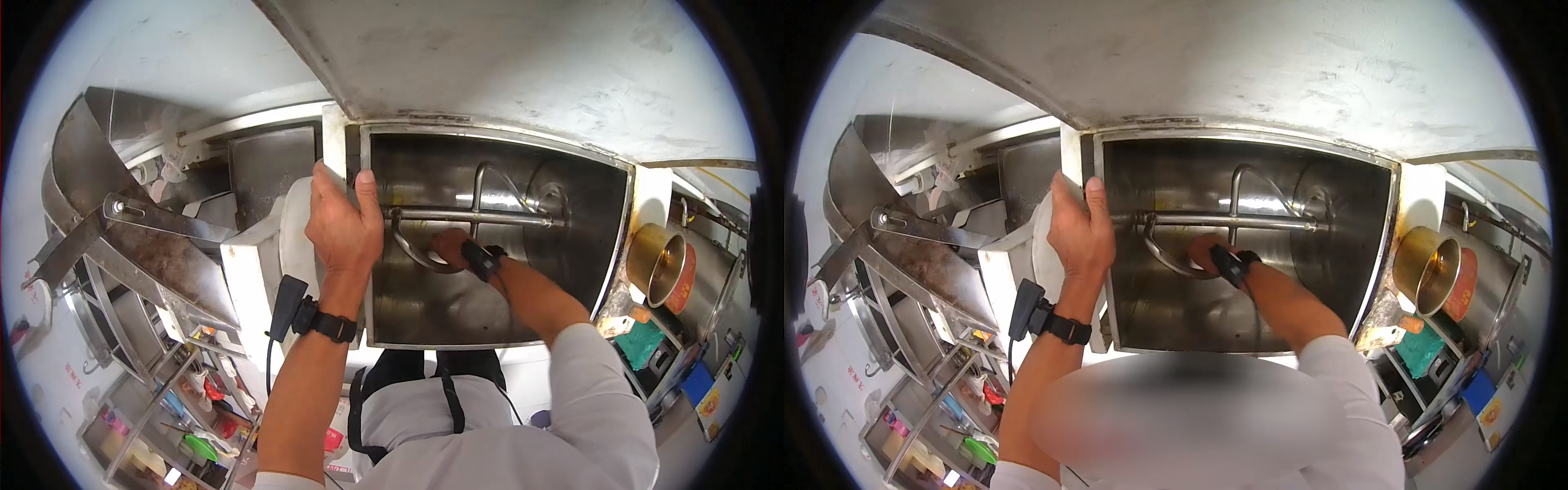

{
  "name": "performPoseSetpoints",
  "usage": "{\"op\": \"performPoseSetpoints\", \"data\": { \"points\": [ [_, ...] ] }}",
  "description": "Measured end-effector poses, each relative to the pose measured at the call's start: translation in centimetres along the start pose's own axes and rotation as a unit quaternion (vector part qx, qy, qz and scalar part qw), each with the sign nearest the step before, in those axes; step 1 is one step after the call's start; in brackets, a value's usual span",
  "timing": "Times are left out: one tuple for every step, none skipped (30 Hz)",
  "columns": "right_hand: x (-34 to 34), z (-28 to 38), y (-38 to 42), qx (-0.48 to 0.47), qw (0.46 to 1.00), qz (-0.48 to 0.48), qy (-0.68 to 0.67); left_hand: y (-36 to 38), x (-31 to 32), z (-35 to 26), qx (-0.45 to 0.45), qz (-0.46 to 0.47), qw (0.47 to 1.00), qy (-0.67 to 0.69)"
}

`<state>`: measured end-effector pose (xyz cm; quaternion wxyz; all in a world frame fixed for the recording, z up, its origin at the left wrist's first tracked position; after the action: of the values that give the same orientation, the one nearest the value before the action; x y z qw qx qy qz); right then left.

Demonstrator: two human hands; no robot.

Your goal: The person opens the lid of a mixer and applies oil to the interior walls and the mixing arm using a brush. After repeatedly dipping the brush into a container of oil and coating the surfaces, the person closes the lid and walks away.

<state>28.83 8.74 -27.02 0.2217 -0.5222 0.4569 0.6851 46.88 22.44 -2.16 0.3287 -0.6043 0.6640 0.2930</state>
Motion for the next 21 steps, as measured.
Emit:
{"op": "performPoseSetpoints", "data": {
  "points": [
    [-3.7, -1.5, 1.3, -0.054, 0.985, 0.080, -0.146, -0.1, -0.1, -0.1, 0.000, -0.002, 1.000, 0.004],
    [-5.9, -2.4, 2.1, -0.105, 0.939, 0.157, -0.287, -0.1, -0.2, -0.2, 0.002, 0.002, 1.000, -0.013],
    [-5.1, -2.9, 2.3, -0.091, 0.917, 0.208, -0.327, -0.2, -0.1, -0.2, 0.005, 0.006, 1.000, -0.029],
    [-5.2, -3.2, 2.7, -0.090, 0.918, 0.208, -0.325, -0.2, -0.1, -0.3, 0.006, 0.005, 1.000, -0.027],
    [-5.2, -3.6, 2.9, -0.075, 0.938, 0.134, -0.310, -0.3, -0.1, -0.2, 0.005, 0.007, 1.000, -0.029],
    [-5.3, -3.6, 3.0, -0.062, 0.952, 0.059, -0.295, -0.2, -0.1, -0.1, 0.004, 0.009, 0.999, -0.031],
    [-4.2, -2.5, 2.6, -0.066, 0.952, 0.059, -0.294, -0.1, 0.0, 0.0, 0.001, 0.007, 0.999, -0.033],
    [-2.0, -1.1, 1.5, 0.020, 0.965, 0.053, -0.255, -0.1, 0.0, 0.1, 0.006, -0.001, 0.999, -0.035],
    [-1.7, -0.6, 0.3, 0.108, 0.970, 0.046, -0.214, -0.1, 0.1, 0.2, 0.013, -0.007, 0.999, -0.038],
    [-1.3, -0.5, -0.8, 0.107, 0.970, 0.044, -0.215, -0.1, 0.2, 0.3, 0.014, -0.008, 0.999, -0.040],
    [-1.9, -0.8, -1.9, 0.114, 0.959, 0.101, -0.240, -0.1, 0.1, 0.2, 0.004, 0.003, 1.000, -0.023],
    [-2.2, -1.1, -2.5, 0.121, 0.944, 0.159, -0.263, -0.1, 0.2, 0.3, -0.005, 0.014, 1.000, -0.007],
    [-0.1, -0.3, -2.5, 0.115, 0.965, 0.023, -0.236, -0.2, 0.3, 0.4, -0.002, 0.012, 1.000, -0.006],
    [-0.4, -0.6, -2.5, 0.116, 0.965, 0.020, -0.234, -0.2, 0.4, 0.5, 0.006, 0.004, 1.000, -0.010],
    [-0.9, -0.3, -2.3, 0.027, 0.977, 0.025, -0.211, 0.0, 0.3, 0.5, 0.012, -0.003, 1.000, -0.014],
    [-1.5, 0.2, -1.7, -0.059, 0.980, 0.031, -0.187, 0.4, 0.2, 0.5, 0.013, 0.000, 1.000, -0.012],
    [5.7, 0.1, -1.6, -0.049, 0.834, -0.040, -0.548, 0.5, 0.2, 0.5, 0.010, 0.001, 1.000, -0.021],
    [4.6, -0.9, -1.6, -0.047, 0.838, -0.046, -0.541, 0.0, 0.2, 0.3, 0.011, -0.004, 1.000, -0.028],
    [2.7, -1.3, -0.7, -0.019, 0.931, -0.049, -0.360, -0.3, -0.1, 0.0, 0.017, -0.006, 1.000, -0.024],
    [1.4, -0.9, 0.2, 0.010, 0.985, -0.043, -0.169, -0.1, -0.3, -0.2, 0.003, 0.014, 1.000, -0.015],
    [0.5, -0.9, -0.2, 0.054, 0.985, 0.062, -0.150, -0.2, -0.2, -0.2, -0.011, 0.030, 0.999, -0.006]
  ]
}}
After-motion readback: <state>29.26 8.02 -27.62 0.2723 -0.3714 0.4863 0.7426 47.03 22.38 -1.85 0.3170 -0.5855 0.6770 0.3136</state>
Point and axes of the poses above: each hand's wrist, its own y-axis away from the middle knuckle, its own x-axis out of the palm, z = x × y, the point moved 2 cm from there along -y, towards the middle knuckle, and after that the axes turned 1 degree about x, right-handed, at the moved point
